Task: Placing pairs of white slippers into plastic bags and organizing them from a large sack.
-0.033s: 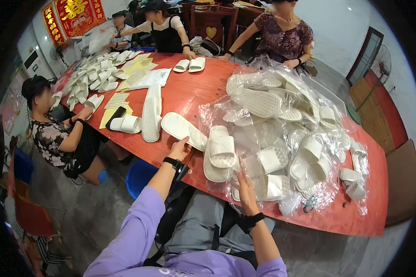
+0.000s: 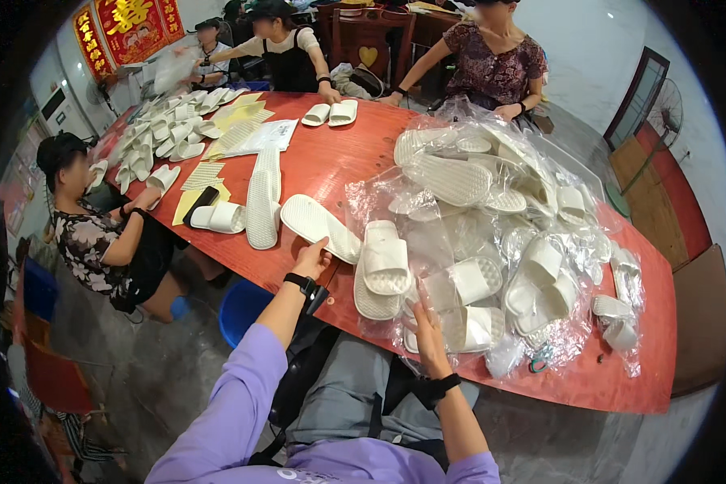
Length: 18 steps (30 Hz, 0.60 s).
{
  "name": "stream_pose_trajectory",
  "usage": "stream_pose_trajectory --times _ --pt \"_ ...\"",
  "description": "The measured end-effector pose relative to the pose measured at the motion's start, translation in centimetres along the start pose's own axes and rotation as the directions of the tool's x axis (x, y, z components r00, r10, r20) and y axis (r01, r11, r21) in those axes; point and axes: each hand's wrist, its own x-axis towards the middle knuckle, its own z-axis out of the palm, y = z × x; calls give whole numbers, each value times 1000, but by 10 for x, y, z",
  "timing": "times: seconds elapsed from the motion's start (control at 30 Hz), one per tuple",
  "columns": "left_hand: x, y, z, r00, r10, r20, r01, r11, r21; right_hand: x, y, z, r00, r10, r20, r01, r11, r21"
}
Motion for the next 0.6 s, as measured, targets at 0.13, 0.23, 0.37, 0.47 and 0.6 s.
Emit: stream_pose_trajectory --times 0.13,0.23,0.37,0.47,0.6 --pt "18 25 -1 934 331 -135 -292 924 246 0 -1 -8 1000 -5 0 4 998 57" --pt "34 65 -15 620 767 -164 -552 575 605 1 -9 -4 998 19 56 -21 999 47" --pt "22 116 -14 413 902 130 -524 118 844 1 -21 4 994 -35 101 37 999 -22" --pt "12 108 -22 877 353 327 -447 347 824 12 -20 8 986 -99 138 112 989 -97" --pt "-30 38 -28 790 195 582 -571 578 582 16 -25 13 987 -73 144 75 997 -13"
